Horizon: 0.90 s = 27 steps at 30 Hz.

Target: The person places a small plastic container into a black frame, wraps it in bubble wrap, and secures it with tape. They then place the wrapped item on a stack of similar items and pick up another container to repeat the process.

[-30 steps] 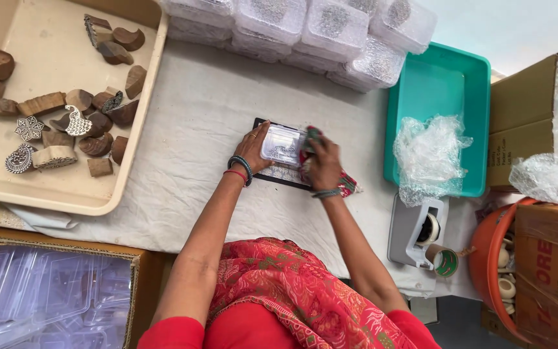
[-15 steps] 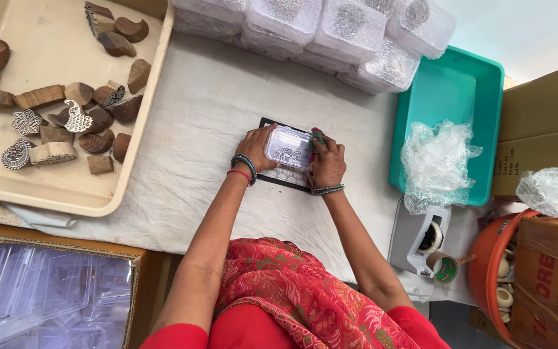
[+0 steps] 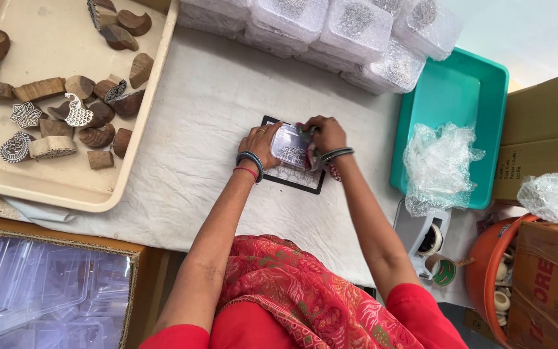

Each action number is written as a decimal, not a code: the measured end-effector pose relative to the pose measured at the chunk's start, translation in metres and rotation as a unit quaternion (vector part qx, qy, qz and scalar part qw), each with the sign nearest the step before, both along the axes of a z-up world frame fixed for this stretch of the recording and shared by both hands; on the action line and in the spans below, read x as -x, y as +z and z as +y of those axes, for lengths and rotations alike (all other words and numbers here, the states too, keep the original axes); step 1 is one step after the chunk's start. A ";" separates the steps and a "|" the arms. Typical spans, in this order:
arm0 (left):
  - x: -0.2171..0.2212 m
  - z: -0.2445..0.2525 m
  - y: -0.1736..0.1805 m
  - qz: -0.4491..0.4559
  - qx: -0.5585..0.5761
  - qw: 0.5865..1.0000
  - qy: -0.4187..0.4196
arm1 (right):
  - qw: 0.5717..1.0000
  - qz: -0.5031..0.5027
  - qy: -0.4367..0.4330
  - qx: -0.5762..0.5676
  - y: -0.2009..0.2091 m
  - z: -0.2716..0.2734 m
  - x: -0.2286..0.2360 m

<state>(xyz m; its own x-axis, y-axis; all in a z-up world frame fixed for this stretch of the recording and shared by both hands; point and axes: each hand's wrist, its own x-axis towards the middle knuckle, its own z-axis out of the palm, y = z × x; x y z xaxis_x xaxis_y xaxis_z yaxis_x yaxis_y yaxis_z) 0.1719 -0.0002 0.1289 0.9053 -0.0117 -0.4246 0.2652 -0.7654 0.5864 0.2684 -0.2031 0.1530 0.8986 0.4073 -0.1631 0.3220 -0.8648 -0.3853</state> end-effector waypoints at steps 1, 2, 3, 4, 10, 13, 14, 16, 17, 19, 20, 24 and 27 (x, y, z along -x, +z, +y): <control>0.000 -0.001 -0.001 0.000 0.001 1.000 -0.001 | 1.000 0.000 -0.001 0.001 -0.010 -0.017 -0.004; -0.001 -0.002 -0.001 0.001 -0.007 1.000 -0.001 | 0.998 0.035 -0.028 -0.038 -0.021 -0.034 -0.007; -0.001 -0.003 -0.002 0.002 -0.015 1.000 0.000 | 0.993 0.069 -0.055 -0.076 -0.031 -0.052 -0.011; -0.001 -0.004 0.000 0.003 -0.014 1.000 -0.002 | 0.993 0.070 -0.057 -0.075 -0.047 -0.065 -0.005; -0.001 -0.011 0.000 0.002 -0.045 0.999 -0.007 | 0.948 0.074 -0.199 -0.236 -0.073 -0.081 0.061; -0.001 -0.011 -0.002 -0.004 -0.046 0.999 -0.002 | 0.948 0.050 -0.233 -0.211 -0.071 -0.082 0.098; 0.000 -0.011 -0.003 -0.003 -0.044 0.999 -0.001 | 0.957 0.059 -0.214 -0.187 -0.069 -0.087 0.111; -0.001 -0.011 -0.006 -0.005 -0.042 0.999 0.001 | 0.965 0.067 -0.193 -0.164 -0.067 -0.100 0.125; -0.001 -0.011 -0.008 -0.011 -0.041 0.999 0.001 | 0.973 0.084 -0.147 -0.159 -0.065 -0.109 0.129; -0.001 -0.011 -0.010 -0.017 -0.040 0.999 -0.002 | 0.978 0.099 -0.101 -0.155 -0.063 -0.120 0.130; -0.001 -0.011 -0.008 -0.012 -0.042 0.999 -0.005 | 0.966 0.098 -0.134 -0.197 -0.062 -0.121 0.126; -0.002 -0.013 0.003 0.008 -0.052 0.999 -0.009 | 0.894 0.077 -0.273 -0.345 -0.078 -0.106 0.089; -0.002 -0.013 -0.003 -0.001 -0.055 0.998 -0.008 | 0.933 -0.032 -0.209 -0.291 -0.089 -0.071 0.092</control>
